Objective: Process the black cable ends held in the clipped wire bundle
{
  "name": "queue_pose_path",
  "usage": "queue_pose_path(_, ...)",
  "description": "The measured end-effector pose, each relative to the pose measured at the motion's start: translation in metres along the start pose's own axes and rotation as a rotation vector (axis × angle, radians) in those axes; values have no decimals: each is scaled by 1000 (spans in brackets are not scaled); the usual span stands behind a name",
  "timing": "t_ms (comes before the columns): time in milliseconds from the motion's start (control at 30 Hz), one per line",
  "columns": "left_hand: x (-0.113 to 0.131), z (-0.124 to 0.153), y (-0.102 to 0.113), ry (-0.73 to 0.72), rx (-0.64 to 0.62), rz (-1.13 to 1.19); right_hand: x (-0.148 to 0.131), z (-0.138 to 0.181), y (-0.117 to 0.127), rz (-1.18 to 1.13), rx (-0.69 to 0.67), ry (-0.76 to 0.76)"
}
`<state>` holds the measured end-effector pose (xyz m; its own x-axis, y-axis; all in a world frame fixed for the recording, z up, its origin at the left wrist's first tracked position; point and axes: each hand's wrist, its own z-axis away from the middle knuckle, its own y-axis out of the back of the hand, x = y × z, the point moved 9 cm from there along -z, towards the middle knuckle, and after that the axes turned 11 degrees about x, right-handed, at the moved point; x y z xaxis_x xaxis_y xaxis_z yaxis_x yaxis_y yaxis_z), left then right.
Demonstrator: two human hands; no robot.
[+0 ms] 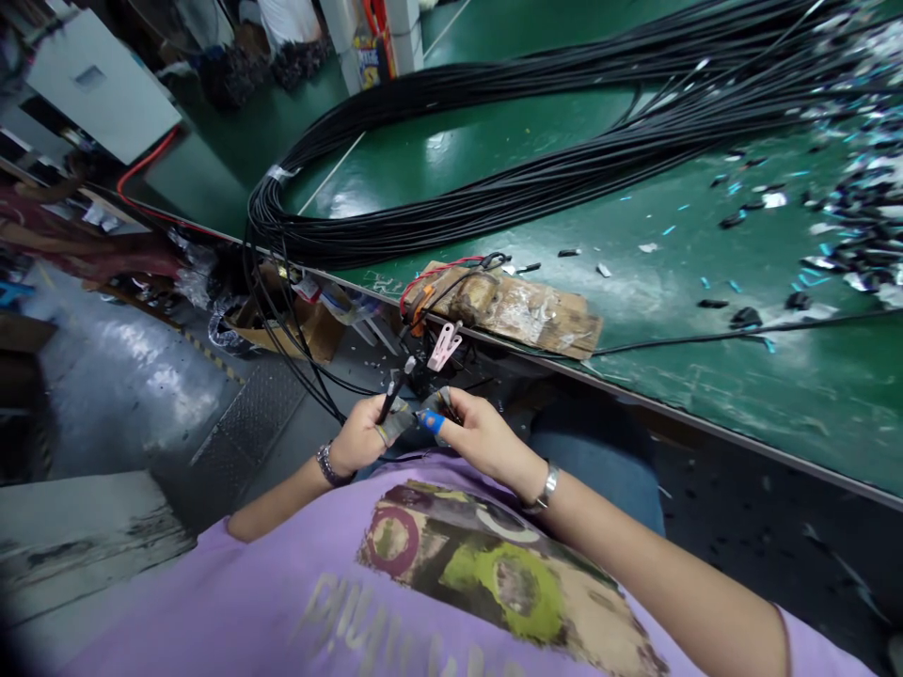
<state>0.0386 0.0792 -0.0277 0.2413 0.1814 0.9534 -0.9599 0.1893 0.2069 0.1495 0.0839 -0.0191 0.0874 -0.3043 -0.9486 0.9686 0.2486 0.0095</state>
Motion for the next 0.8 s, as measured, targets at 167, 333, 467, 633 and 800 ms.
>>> queue_pose_path(167, 2, 2, -5, 5, 1, 81, 3, -1, -2, 46, 7, 18)
queue_pose_path(333, -11, 4, -5, 256, -15, 155, -11, 0, 4, 364, -24, 267)
queue_pose_path(467, -17, 4, -4, 346, -43, 257, -28, 8, 10, 797, 45, 579)
queue_pose_path(633, -26, 6, -6, 454, -64, 353, -45, 25, 4, 1130, 177, 913)
queue_pose_path(800, -16, 7, -3, 394, -29, 213, -49, 34, -6, 1222, 167, 1027)
